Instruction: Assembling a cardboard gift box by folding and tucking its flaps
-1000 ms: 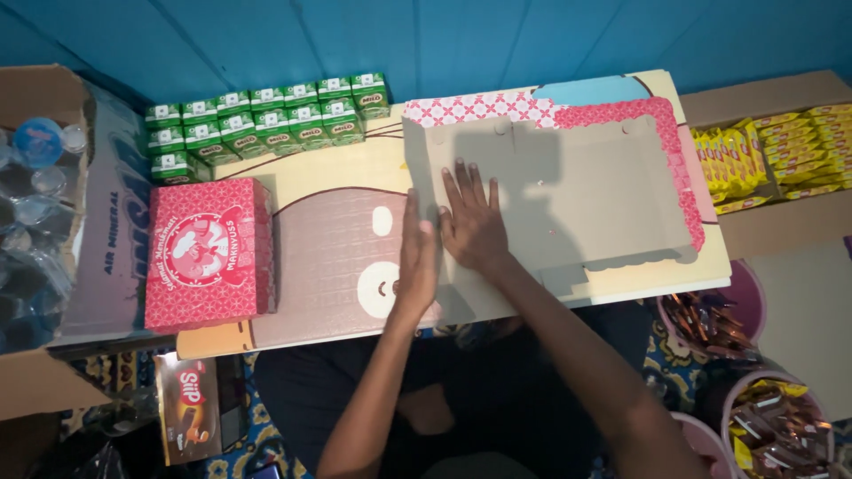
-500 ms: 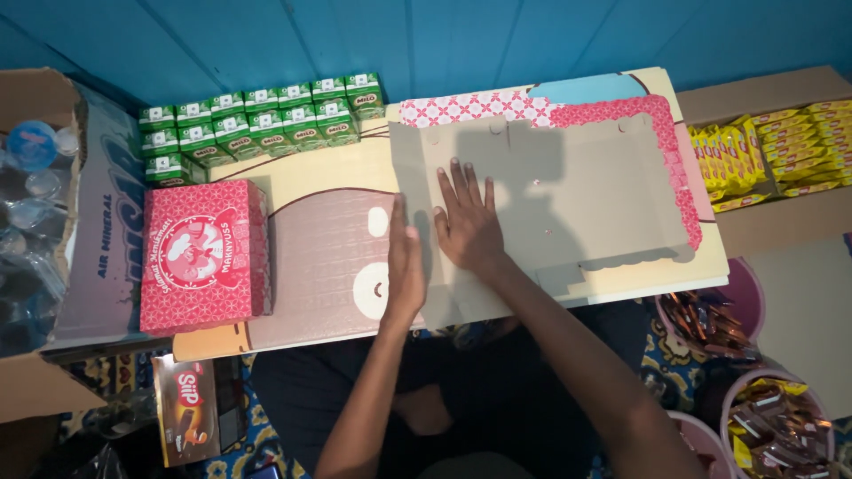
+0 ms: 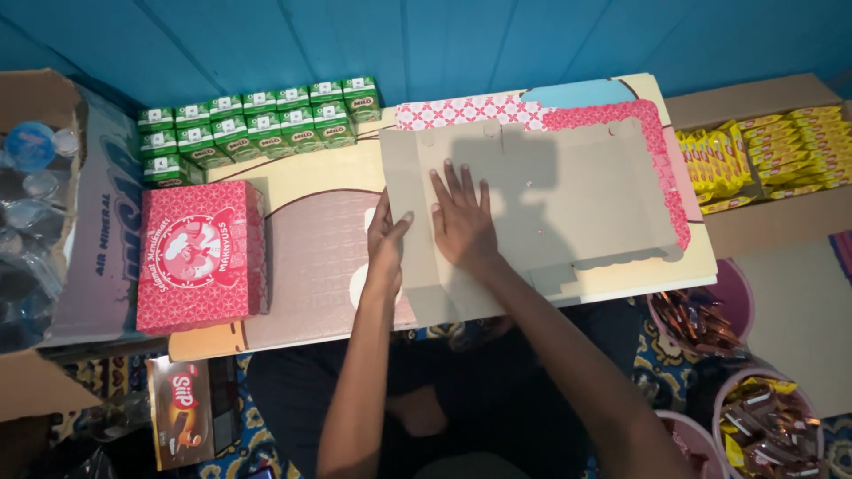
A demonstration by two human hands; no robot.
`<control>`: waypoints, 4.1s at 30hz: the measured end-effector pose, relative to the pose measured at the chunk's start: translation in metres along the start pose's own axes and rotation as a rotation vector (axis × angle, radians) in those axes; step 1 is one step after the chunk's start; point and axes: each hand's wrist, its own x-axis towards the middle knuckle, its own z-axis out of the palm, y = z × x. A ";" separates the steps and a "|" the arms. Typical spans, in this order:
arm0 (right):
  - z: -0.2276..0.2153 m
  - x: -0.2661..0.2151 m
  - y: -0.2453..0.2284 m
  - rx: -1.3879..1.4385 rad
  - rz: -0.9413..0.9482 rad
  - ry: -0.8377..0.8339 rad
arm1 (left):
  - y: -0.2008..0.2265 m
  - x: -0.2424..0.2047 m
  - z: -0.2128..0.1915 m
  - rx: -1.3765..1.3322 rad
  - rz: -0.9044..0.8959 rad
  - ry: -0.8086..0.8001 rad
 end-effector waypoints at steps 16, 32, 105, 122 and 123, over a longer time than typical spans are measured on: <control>0.002 -0.001 -0.003 -0.045 -0.009 0.019 | -0.008 0.007 -0.009 0.154 0.009 -0.058; -0.015 0.015 -0.010 -0.207 -0.007 -0.143 | 0.004 0.014 0.008 0.186 0.045 -0.113; -0.007 -0.058 -0.014 -0.019 0.002 -0.053 | 0.012 -0.102 0.008 0.434 -0.007 -0.318; -0.008 0.046 0.006 -0.097 0.048 -0.077 | -0.007 -0.014 -0.015 0.015 0.055 -0.122; -0.014 0.049 0.006 -0.076 0.051 -0.142 | -0.011 -0.003 -0.016 -0.027 0.066 -0.116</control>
